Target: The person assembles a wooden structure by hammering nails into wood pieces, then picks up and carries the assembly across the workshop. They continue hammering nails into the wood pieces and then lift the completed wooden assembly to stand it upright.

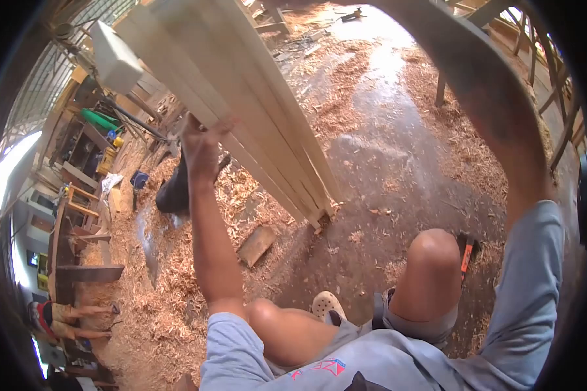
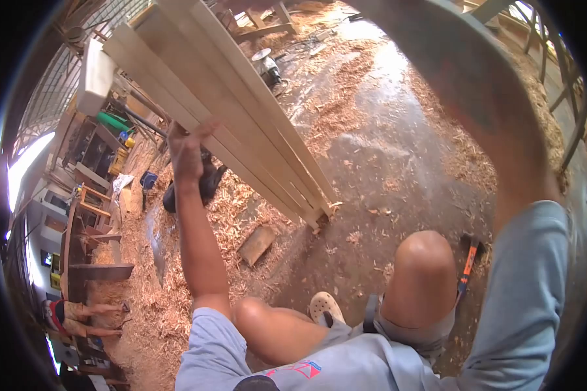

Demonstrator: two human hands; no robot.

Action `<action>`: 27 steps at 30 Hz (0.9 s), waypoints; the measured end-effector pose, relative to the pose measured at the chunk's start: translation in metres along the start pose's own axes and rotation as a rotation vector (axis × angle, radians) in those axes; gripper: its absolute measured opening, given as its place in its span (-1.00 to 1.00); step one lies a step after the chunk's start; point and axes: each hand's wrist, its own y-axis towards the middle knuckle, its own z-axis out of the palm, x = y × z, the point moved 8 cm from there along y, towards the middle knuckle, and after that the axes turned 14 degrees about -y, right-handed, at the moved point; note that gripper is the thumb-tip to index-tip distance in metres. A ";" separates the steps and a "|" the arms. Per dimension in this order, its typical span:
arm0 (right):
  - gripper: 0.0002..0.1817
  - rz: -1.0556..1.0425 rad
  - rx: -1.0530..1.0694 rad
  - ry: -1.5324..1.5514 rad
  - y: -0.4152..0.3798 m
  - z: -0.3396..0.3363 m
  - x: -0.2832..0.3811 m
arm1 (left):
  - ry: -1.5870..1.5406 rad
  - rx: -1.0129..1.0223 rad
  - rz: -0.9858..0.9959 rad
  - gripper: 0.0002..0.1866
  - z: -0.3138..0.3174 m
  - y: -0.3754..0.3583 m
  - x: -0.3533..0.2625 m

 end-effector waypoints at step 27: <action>-0.33 0.045 -0.071 0.129 -0.023 0.187 -0.216 | -0.175 -0.060 -0.122 -0.44 -0.044 -0.013 0.048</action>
